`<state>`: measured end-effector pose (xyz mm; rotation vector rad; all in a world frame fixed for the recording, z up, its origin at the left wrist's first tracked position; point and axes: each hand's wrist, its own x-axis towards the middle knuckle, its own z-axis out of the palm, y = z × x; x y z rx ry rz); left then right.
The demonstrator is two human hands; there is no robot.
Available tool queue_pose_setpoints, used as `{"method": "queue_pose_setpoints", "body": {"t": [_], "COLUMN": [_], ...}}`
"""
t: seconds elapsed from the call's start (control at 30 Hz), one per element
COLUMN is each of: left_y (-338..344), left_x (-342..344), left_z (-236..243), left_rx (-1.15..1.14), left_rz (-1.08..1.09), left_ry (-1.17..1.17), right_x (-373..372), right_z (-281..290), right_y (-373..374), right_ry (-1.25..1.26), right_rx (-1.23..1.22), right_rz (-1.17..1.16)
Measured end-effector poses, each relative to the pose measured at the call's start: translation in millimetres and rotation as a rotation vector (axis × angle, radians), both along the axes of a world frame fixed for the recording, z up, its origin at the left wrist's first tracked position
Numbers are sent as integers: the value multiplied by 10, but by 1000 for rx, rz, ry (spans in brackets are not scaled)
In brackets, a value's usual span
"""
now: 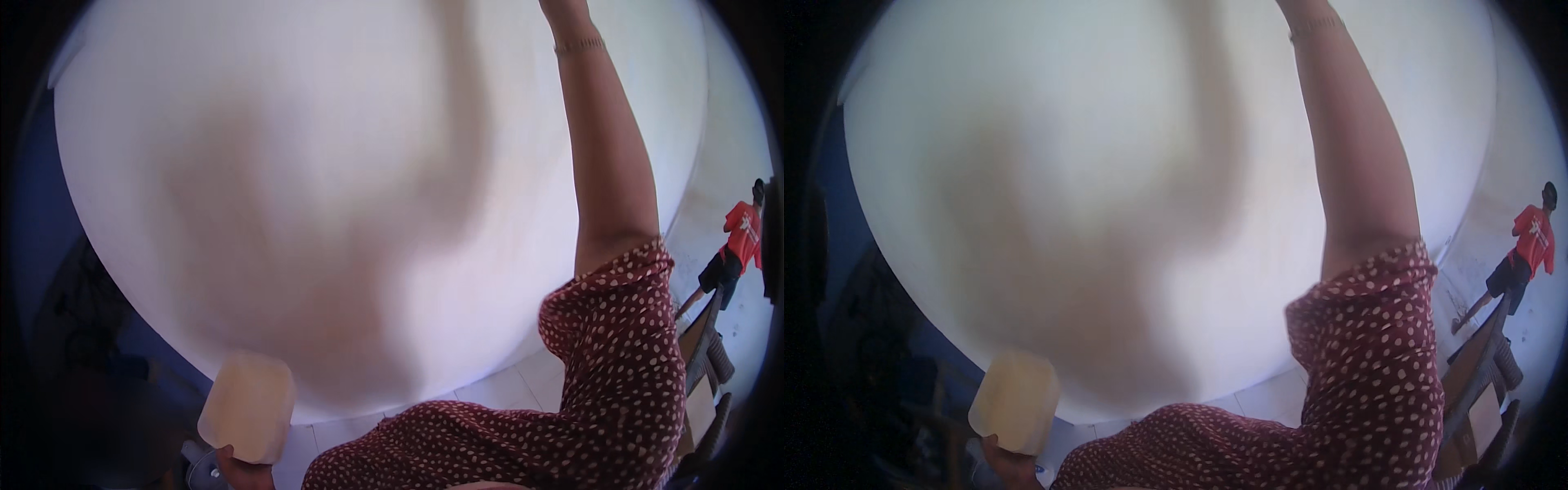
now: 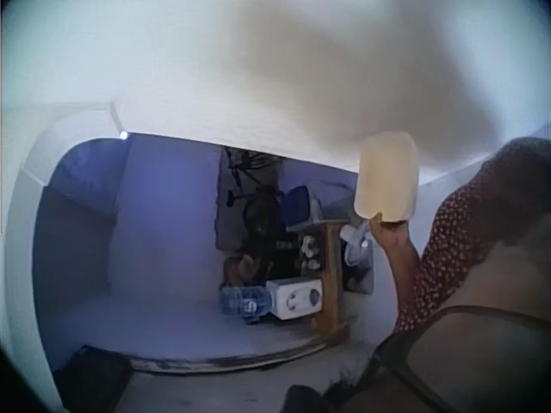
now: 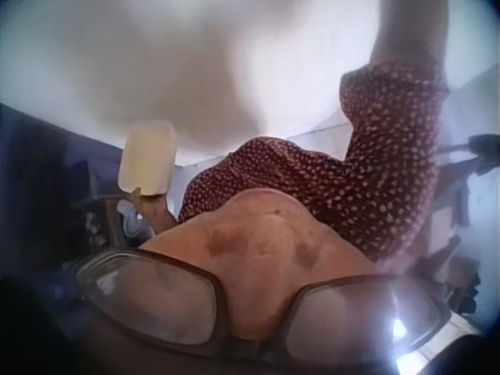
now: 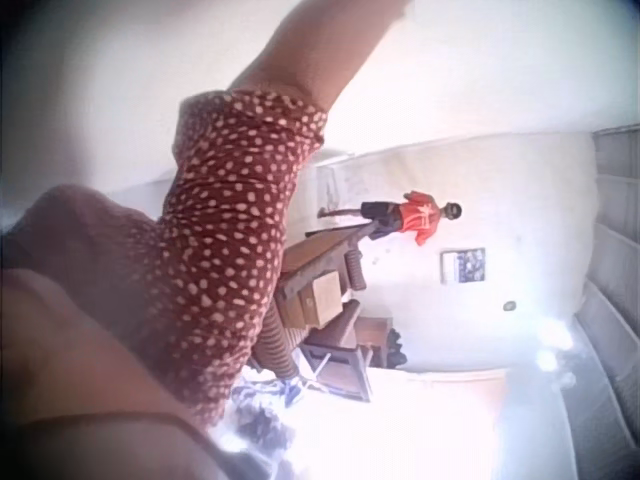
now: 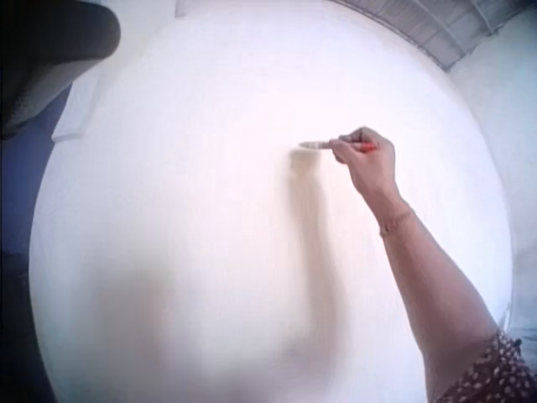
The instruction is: The person holds a container of paint, dips a paintbrush into it, and applies paint to the wall using the paintbrush.
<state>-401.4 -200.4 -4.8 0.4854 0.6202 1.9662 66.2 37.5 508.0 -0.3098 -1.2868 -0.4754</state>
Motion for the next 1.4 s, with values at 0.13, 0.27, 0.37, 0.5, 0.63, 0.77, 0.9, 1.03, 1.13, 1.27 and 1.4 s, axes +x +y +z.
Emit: {"method": "queue_pose_setpoints", "body": {"t": [0.13,0.27,0.37,0.5,0.63,0.77,0.9,1.03,1.13,1.27,1.4], "left_y": [-212,-222,-208,-174,-133,-198,-132,-84,-149,-163,-94], "left_x": [362,279,338,352,307,399,387,81,97,117,123], "left_z": [348,357,438,437,385,495,507,223,229,295,288], "left_rx": [-63,-47,-22,-23,-1,13,-20,-16,9,-5,-3], "left_rz": [49,10,-16,-15,6,34,-16,-52,-59,-32,-42], "left_ry": [-35,-94,24,47,83,86,37,-23,-34,-4,6], "right_x": [374,381,341,457,328,30,-309,-340,-603,-805,-663], "right_z": [-54,-1567,-2699,-3338,-2640,-1239,-85,-97,-1044,-3095,-3818], "right_y": [302,271,16,72,231,178,53,484,454,74,187], "right_ry": [-2,-228,-422,-355,-389,-203,47,62,-200,-611,-656], "right_rx": [-95,-323,-659,-1225,-932,-413,-49,-78,-81,-600,-1147], "right_rz": [-118,-362,-249,-205,-281,-183,25,-174,-385,-172,-197]}}
